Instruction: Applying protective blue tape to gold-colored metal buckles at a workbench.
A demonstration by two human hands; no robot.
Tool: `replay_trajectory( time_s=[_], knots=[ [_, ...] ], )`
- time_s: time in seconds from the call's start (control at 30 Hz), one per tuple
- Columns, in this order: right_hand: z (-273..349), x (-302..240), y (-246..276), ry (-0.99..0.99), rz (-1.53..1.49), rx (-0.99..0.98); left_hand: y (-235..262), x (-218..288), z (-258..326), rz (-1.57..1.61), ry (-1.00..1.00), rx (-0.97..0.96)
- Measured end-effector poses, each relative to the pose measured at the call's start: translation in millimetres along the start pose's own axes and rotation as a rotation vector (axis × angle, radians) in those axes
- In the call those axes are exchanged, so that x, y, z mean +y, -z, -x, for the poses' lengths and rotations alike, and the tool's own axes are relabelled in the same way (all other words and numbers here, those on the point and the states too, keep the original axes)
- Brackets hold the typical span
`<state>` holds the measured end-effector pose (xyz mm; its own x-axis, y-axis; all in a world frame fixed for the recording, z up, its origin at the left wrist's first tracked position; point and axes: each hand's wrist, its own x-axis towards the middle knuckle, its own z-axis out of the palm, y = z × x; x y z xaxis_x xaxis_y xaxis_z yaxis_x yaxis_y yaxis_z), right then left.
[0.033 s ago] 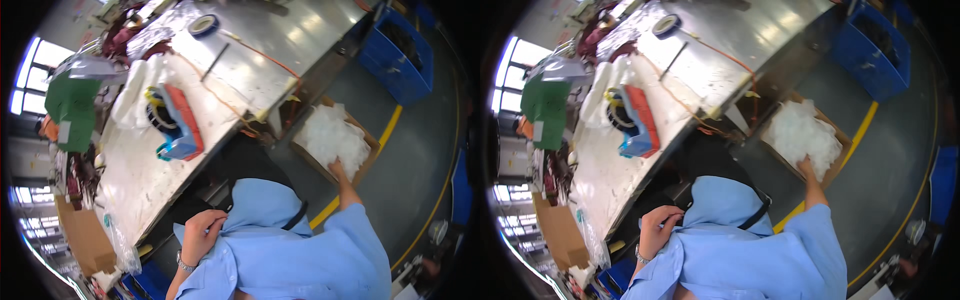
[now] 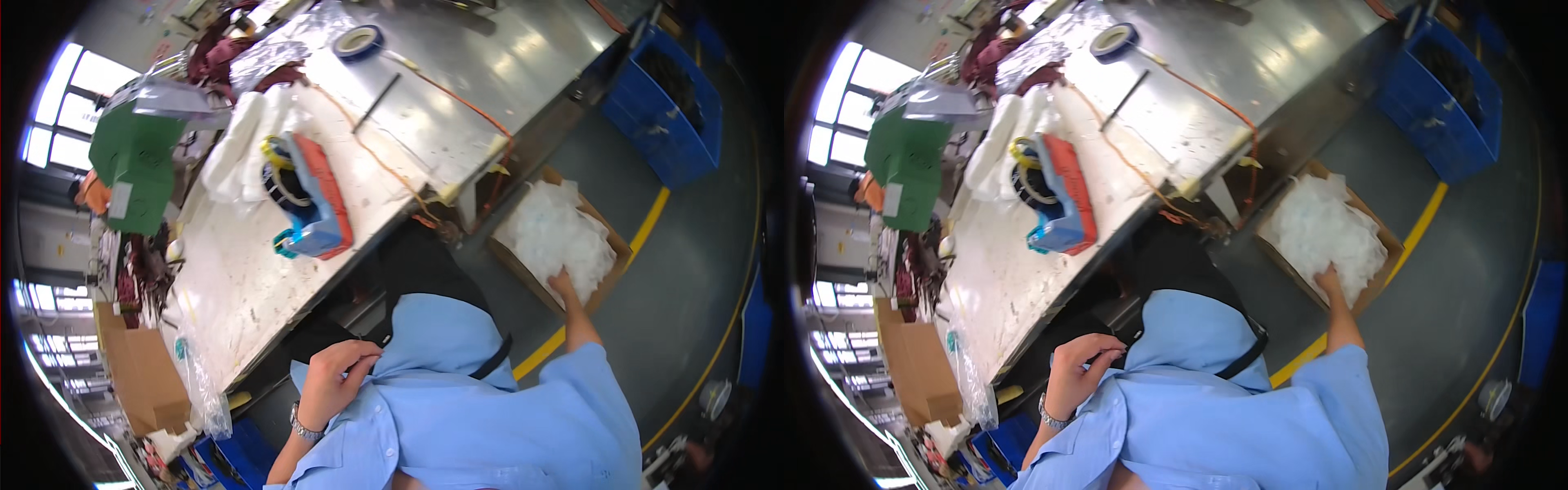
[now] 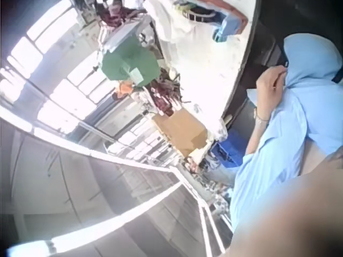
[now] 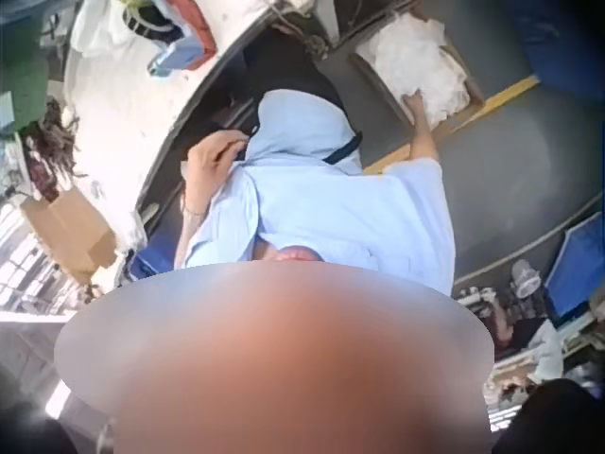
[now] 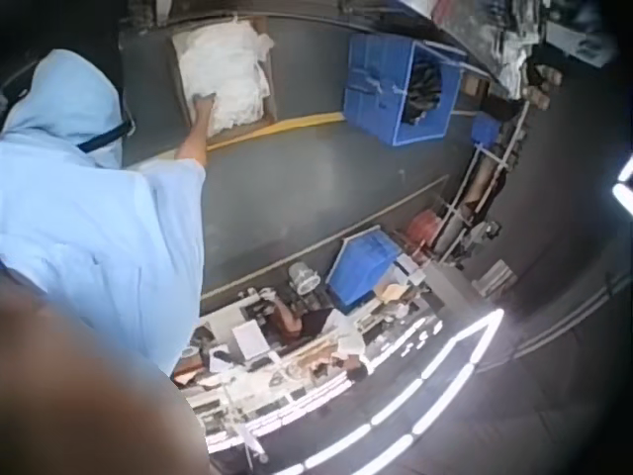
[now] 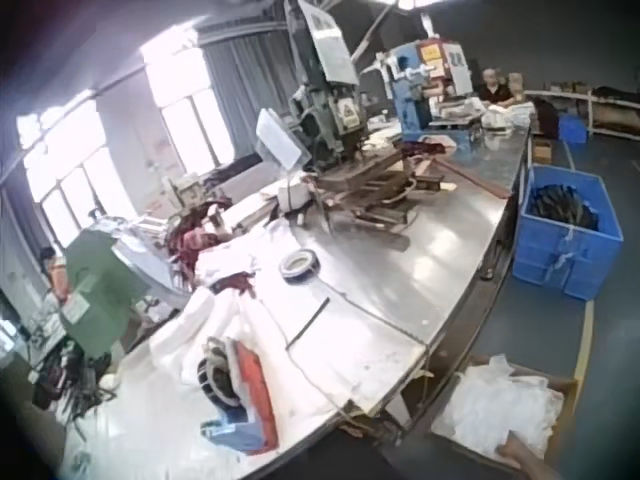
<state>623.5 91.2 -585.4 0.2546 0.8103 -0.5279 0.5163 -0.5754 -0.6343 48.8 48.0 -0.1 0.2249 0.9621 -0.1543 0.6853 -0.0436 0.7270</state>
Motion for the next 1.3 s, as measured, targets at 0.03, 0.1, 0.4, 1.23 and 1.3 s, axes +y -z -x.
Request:
replay_trajectory(
  time_s=[0.03,0.1,0.4,1.23,1.3],
  knots=[
    [-0.6,-0.6,12.5,0.053,0.152,-0.04,15.0,10.7,0.3,0.024,0.001,-0.032],
    [4.6,-22.5,31.4,0.114,0.488,-0.082,48.3,40.2,-4.8,0.085,-0.019,0.1],
    [170.5,-305.7,77.6,0.387,0.592,0.259,249.8,-40.5,-179.9,-0.599,-0.296,0.738],
    [367.9,-691.8,42.9,1.576,0.209,-0.748,181.8,-167.7,82.1,-0.681,-0.016,0.641],
    [332.5,-714.2,52.3,1.385,0.124,-0.476,159.3,-187.5,101.3,-0.633,-0.008,0.573]
  ],
)
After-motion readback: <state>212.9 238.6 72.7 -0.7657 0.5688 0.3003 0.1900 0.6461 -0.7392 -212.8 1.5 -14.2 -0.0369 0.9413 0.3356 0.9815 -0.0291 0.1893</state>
